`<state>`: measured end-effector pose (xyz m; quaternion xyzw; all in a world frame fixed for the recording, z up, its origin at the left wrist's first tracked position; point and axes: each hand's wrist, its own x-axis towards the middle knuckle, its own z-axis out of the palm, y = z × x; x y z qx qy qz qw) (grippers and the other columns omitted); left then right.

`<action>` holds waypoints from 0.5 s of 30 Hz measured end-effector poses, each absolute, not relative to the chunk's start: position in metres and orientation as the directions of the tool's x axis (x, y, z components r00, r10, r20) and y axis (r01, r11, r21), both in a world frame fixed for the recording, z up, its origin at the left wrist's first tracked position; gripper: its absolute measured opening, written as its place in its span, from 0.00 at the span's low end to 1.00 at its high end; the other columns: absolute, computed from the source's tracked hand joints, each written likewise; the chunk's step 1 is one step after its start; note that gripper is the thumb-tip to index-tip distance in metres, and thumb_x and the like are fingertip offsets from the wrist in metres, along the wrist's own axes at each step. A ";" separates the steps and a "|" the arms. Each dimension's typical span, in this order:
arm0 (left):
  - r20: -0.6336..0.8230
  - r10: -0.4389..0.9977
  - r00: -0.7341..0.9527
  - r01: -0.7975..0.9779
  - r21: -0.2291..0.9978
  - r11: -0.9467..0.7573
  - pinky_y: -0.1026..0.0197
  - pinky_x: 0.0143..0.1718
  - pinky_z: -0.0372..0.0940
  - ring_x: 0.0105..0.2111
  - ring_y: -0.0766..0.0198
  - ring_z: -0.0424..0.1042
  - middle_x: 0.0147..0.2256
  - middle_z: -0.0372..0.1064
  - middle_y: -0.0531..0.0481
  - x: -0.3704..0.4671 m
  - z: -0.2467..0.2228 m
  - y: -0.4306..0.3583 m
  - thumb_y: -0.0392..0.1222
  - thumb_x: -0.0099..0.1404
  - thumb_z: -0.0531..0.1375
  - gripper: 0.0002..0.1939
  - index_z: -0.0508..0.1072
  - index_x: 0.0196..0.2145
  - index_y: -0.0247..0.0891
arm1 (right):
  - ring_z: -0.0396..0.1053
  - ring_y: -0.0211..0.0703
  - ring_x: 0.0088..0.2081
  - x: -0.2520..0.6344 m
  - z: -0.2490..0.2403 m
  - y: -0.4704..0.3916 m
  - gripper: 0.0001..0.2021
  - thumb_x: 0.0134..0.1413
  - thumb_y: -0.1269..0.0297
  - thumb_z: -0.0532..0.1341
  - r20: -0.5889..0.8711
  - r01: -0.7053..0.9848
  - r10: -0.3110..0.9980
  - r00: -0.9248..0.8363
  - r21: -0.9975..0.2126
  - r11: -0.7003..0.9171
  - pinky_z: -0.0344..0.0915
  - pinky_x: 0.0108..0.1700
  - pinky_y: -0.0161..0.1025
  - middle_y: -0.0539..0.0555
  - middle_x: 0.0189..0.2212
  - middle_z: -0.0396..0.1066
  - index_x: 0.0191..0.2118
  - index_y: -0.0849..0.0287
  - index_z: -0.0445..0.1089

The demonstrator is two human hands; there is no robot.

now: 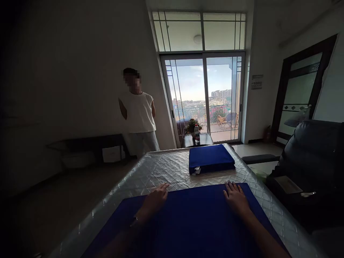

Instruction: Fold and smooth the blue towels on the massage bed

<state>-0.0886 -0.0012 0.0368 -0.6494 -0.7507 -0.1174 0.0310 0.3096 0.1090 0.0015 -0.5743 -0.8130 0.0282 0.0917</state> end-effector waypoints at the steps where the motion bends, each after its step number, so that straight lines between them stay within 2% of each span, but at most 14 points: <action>1: 0.189 0.977 -0.096 0.986 0.153 0.067 0.47 0.70 0.61 0.72 0.51 0.60 0.71 0.63 0.39 -0.066 0.030 0.007 0.46 0.77 0.45 0.28 0.67 0.68 0.41 | 0.47 0.52 0.77 0.309 0.002 0.108 0.35 0.70 0.52 0.39 0.115 0.930 0.940 -0.321 -0.151 0.336 0.43 0.77 0.54 0.56 0.76 0.51 0.75 0.61 0.53; 4: 0.149 0.989 0.018 0.980 0.191 -0.047 0.46 0.75 0.52 0.75 0.52 0.50 0.75 0.53 0.43 -0.023 0.011 0.022 0.56 0.77 0.44 0.32 0.60 0.73 0.45 | 0.47 0.51 0.77 0.310 0.003 0.108 0.35 0.70 0.52 0.39 0.115 0.929 0.941 -0.317 -0.162 0.333 0.43 0.77 0.54 0.56 0.76 0.51 0.75 0.60 0.54; 9: 0.094 0.995 -0.015 0.978 0.209 -0.005 0.36 0.75 0.49 0.76 0.45 0.45 0.76 0.47 0.41 -0.048 -0.007 0.016 0.58 0.77 0.45 0.34 0.57 0.74 0.45 | 0.46 0.50 0.77 0.310 0.003 0.110 0.36 0.69 0.50 0.39 0.094 0.929 0.943 -0.320 -0.163 0.332 0.42 0.77 0.53 0.55 0.77 0.48 0.76 0.60 0.52; 12: 0.104 0.990 -0.098 0.979 0.190 0.077 0.35 0.75 0.48 0.76 0.45 0.44 0.76 0.48 0.41 -0.096 -0.006 -0.001 0.56 0.77 0.45 0.33 0.58 0.74 0.44 | 0.44 0.50 0.78 0.309 0.006 0.110 0.36 0.69 0.50 0.38 0.058 0.935 0.947 -0.316 -0.150 0.322 0.41 0.78 0.53 0.55 0.77 0.47 0.76 0.60 0.50; 15: 0.140 0.972 -0.187 0.972 0.169 0.163 0.32 0.73 0.50 0.75 0.42 0.49 0.74 0.54 0.37 -0.153 -0.002 -0.027 0.52 0.76 0.45 0.31 0.62 0.72 0.41 | 0.44 0.50 0.78 0.309 0.012 0.109 0.36 0.69 0.51 0.37 0.019 0.939 0.948 -0.318 -0.132 0.318 0.40 0.78 0.53 0.55 0.77 0.47 0.77 0.61 0.49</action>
